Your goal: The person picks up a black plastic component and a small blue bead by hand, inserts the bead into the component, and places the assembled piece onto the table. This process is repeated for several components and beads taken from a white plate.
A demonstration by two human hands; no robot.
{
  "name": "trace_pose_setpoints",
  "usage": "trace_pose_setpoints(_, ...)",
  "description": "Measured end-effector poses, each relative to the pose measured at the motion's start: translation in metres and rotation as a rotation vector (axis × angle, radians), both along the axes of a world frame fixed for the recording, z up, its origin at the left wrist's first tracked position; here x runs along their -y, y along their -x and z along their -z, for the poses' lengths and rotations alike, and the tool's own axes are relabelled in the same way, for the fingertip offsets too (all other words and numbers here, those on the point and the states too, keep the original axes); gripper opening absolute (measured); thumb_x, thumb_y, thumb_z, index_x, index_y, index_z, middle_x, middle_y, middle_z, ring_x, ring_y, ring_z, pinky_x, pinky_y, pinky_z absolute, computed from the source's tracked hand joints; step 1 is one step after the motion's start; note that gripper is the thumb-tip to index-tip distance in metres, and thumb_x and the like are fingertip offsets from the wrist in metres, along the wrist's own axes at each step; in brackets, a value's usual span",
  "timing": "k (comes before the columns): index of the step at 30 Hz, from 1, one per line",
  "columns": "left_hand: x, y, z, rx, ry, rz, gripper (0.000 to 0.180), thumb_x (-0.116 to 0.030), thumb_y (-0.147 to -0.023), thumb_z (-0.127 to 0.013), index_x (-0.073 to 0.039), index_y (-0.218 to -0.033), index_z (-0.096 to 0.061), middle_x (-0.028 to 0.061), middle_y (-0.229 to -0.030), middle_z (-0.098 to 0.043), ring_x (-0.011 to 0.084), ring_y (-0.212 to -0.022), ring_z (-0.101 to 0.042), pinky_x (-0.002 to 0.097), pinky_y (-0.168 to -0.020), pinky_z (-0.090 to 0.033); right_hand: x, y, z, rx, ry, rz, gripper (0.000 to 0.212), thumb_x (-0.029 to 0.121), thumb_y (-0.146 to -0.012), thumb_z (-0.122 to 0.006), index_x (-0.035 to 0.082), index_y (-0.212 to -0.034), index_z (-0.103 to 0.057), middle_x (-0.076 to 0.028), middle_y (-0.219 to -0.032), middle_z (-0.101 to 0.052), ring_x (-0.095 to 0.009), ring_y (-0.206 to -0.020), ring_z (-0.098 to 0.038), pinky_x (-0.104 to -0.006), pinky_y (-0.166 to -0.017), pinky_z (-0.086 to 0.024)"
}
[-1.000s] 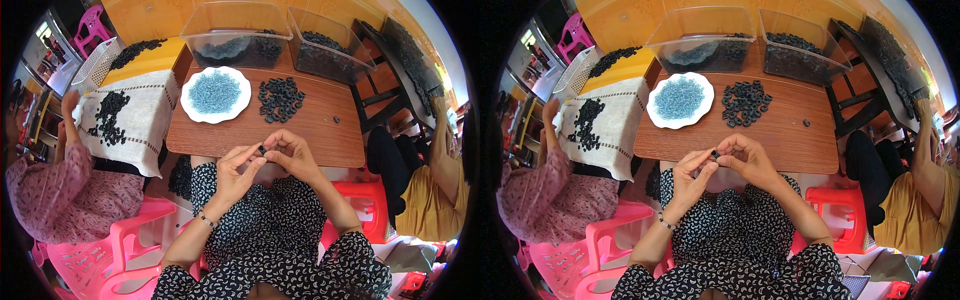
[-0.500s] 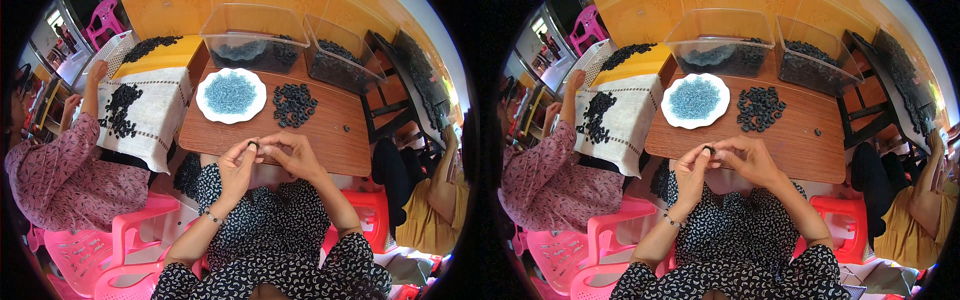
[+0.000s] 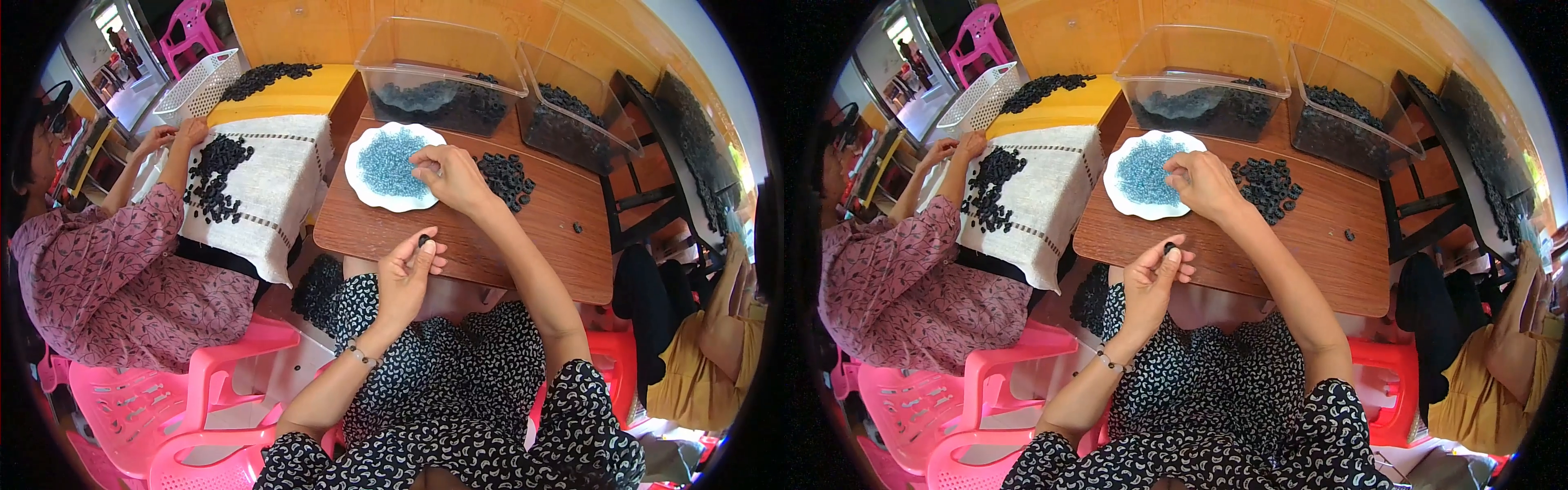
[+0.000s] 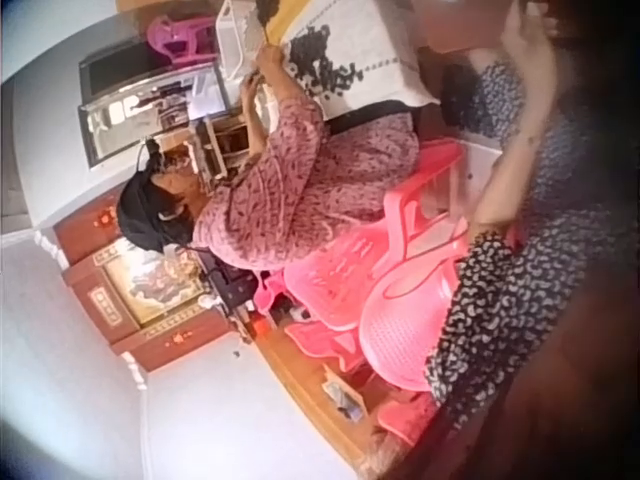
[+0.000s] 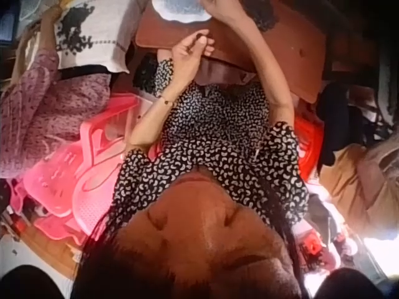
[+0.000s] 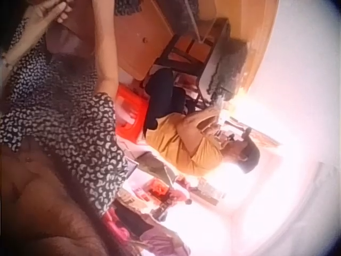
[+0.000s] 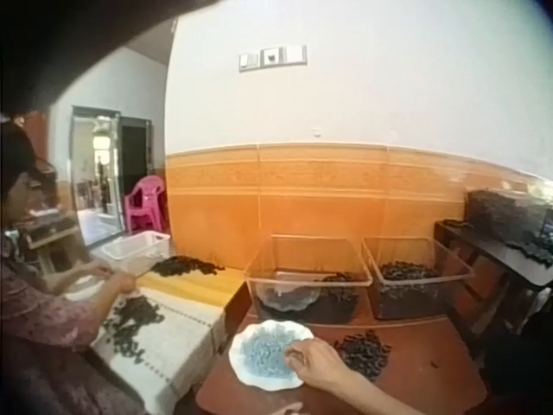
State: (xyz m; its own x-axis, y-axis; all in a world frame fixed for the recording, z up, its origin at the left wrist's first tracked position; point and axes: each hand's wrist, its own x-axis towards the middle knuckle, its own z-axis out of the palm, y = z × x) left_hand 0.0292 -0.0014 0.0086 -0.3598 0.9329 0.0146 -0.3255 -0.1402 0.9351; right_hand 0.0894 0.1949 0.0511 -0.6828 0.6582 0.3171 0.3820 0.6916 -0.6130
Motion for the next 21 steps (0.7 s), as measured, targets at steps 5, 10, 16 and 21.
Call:
trace_pose_setpoints(5, 0.000, 0.004, 0.001, -0.003, 0.001, 0.031, 0.036, -0.019, -0.109, -0.055, 0.002, -0.139, -0.060, 0.0086, -0.104, -0.071, 0.0101, -0.085, -0.066, 0.0238, -0.076, -0.055, 0.001, 0.010, 0.004, 0.115, -0.160, -0.011, 0.018, 0.011, -0.087, -0.073, 0.004, -0.104, -0.076, -0.015, -0.090, -0.074, -0.032, -0.085, -0.071, -0.0418, -0.080, -0.055)
trace_pose_setpoints(10, 0.000, 0.007, -0.001, -0.002, -0.020, -0.009, 0.038, -0.021, -0.111, -0.051, 0.002, -0.139, -0.060, 0.0091, -0.106, -0.071, 0.0098, -0.084, -0.066, 0.0236, -0.075, -0.054, 0.001, 0.011, -0.002, 0.134, -0.056, 0.011, 0.015, 0.009, -0.086, -0.072, 0.004, -0.100, -0.075, -0.018, -0.087, -0.073, -0.039, -0.086, -0.070, -0.0474, -0.078, -0.055)
trace_pose_setpoints(16, -0.003, 0.009, 0.001, -0.014, -0.042, -0.016, 0.038, -0.021, -0.109, -0.056, 0.003, -0.137, -0.061, 0.0129, -0.114, -0.073, 0.0099, -0.083, -0.067, 0.0238, -0.073, -0.056, -0.012, 0.005, 0.011, -0.107, 0.166, 0.061, 0.015, 0.011, -0.091, -0.072, -0.002, -0.100, -0.075, -0.011, -0.090, -0.075, -0.016, -0.081, -0.068, -0.0329, -0.074, -0.053)
trace_pose_setpoints(21, -0.003, 0.012, -0.001, 0.066, -0.005, -0.034, 0.036, -0.018, -0.104, -0.064, 0.003, -0.133, -0.064, 0.0120, -0.113, -0.074, 0.0097, -0.083, -0.068, 0.0235, -0.072, -0.056, -0.016, -0.003, 0.007, -0.149, 0.281, 0.029, 0.021, 0.016, -0.096, -0.069, -0.001, -0.108, -0.075, -0.003, -0.089, -0.073, -0.011, -0.080, -0.063, -0.0304, -0.074, -0.053)
